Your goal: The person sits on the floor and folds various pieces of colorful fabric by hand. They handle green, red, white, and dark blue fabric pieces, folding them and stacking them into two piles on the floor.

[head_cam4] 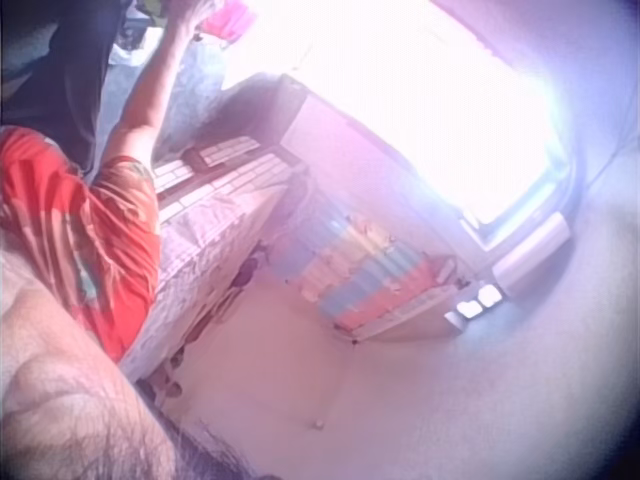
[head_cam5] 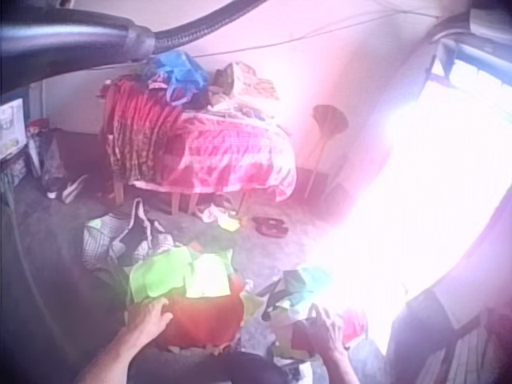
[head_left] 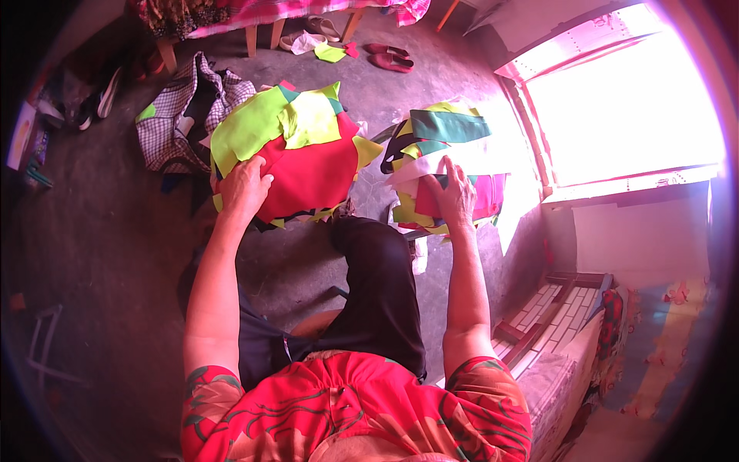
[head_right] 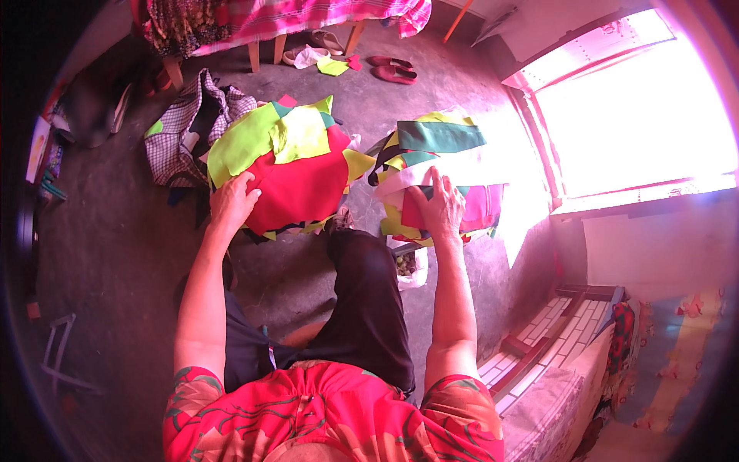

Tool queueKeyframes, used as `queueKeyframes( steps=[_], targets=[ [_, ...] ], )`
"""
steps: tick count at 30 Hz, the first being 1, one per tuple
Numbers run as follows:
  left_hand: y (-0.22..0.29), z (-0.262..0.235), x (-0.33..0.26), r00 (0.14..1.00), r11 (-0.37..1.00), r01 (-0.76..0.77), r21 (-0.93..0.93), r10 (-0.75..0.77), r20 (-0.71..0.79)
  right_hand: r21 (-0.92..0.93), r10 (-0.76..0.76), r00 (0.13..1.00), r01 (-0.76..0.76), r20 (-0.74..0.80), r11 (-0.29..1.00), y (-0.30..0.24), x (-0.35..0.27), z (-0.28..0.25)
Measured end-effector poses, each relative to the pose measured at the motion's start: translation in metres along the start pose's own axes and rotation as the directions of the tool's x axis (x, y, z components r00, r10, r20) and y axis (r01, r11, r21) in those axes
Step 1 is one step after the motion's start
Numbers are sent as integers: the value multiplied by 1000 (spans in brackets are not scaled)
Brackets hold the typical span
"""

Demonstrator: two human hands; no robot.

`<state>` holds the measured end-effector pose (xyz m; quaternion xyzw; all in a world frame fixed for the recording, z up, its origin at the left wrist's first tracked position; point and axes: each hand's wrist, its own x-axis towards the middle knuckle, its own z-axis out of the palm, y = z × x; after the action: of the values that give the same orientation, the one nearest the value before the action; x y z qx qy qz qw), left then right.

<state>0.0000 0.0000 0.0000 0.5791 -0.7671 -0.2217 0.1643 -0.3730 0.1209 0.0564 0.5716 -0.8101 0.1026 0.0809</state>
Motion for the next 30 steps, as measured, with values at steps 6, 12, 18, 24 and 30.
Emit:
queueKeyframes(
  steps=[6,12,18,24,30],
  targets=[
    [0,-2,-1,1000,1000,2,10,-2,9,-77,-60,991,51,-116,996,0,-2,9],
    [1,0,0,1000,1000,-9,4,9,-8,-13,19,992,-21,-127,1000,6,2,12],
    [4,0,1,1000,1000,-17,10,17,-5,69,16,974,-1,-225,998,9,-2,14],
    [-4,3,1,1000,1000,-23,15,23,-21,435,403,913,-343,-53,833,5,1,-9],
    [0,-3,0,1000,1000,-6,1,6,-1,977,618,786,-137,7,163,71,7,-15]
  ],
)
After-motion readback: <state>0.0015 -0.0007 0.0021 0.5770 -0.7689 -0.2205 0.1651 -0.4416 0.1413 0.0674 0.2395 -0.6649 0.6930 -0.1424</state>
